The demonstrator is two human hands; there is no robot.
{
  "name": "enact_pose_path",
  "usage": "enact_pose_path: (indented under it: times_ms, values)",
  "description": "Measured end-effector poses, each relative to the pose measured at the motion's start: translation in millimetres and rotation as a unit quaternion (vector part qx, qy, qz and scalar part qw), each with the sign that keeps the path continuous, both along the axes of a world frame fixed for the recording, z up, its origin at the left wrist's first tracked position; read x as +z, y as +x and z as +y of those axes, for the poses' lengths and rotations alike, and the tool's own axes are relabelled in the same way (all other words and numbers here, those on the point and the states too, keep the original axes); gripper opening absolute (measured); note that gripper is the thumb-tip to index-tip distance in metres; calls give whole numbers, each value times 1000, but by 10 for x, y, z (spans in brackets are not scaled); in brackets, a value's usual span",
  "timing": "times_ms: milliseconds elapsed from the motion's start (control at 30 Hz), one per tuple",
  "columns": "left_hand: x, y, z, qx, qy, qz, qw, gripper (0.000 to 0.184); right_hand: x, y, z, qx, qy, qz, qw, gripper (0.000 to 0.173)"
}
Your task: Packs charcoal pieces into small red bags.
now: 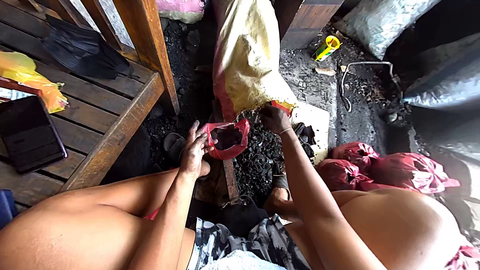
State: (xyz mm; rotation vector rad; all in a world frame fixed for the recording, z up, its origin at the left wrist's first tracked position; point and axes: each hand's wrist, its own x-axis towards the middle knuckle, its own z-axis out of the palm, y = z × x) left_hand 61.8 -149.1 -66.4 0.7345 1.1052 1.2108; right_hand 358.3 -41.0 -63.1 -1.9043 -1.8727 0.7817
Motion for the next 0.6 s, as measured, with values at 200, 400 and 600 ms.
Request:
enact_pose_path:
  times_ms: [200, 400, 600]
  values:
    - [10, -17, 3, 2, 2, 3, 1000, 56, -116, -299, -121, -4, 118, 23, 993, 26]
    - [19, -57, -21, 6, 5, 12, 1000, 57, -83, -772, -13, 35, -61, -86, 994, 22]
    - [9, -20, -18, 3, 10, 4, 1000, 57, 126, -397, 85, -19, 4, -24, 1000, 18]
